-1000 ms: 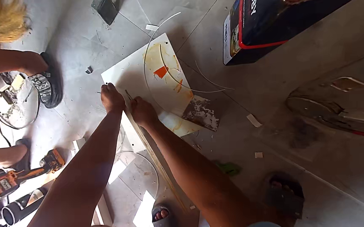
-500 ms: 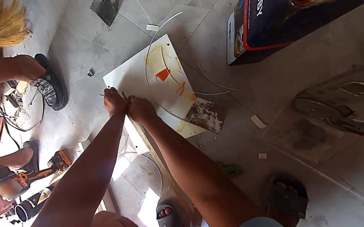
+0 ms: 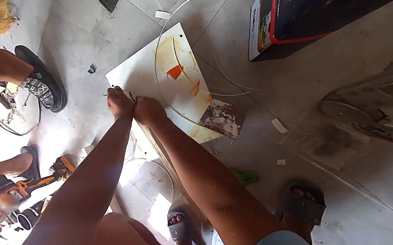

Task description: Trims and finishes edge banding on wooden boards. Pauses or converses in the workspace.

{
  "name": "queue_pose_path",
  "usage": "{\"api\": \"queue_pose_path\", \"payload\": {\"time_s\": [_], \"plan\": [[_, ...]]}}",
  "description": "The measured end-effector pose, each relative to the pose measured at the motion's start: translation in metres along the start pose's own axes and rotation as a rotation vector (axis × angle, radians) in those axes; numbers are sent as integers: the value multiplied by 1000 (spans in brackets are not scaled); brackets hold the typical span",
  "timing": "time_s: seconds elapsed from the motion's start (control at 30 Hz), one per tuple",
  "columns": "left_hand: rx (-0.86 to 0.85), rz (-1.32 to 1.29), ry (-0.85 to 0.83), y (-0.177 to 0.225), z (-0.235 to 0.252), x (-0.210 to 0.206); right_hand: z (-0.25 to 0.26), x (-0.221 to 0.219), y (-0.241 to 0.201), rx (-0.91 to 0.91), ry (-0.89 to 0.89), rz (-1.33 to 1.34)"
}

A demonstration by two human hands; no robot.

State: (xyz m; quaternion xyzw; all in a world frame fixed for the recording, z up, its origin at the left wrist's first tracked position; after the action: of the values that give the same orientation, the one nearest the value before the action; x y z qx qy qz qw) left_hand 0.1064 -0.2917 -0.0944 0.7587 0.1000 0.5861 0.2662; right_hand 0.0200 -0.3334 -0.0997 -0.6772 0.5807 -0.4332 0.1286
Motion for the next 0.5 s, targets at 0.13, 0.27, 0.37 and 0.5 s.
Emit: {"api": "queue_pose_path", "payload": {"time_s": [0.13, 0.27, 0.37, 0.5], "plan": [[4, -19, -6, 4, -2, 1, -7, 1, 1, -19, -23, -5], [15, -29, 11, 2, 0, -1, -19, -1, 3, -46, -53, -8], [20, -21, 12, 0, 0, -2, -33, -7, 11, -49, -72, -17], [7, -10, 9, 2, 0, 0, -41, -16, 17, -59, -12, 30]]}}
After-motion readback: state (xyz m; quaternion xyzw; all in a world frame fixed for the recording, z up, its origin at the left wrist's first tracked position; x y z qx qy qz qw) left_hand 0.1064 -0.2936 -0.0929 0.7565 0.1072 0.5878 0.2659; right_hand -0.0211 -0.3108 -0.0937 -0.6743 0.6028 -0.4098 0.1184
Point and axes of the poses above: each hand's wrist, its own z-axis towards the middle knuckle, its own x-axis out of the back of the hand, y = z × x, the point moved 1 cm from there along z, towards the middle knuckle, and after that the axes turned 12 degrees about -z, right-handed, at the moved point
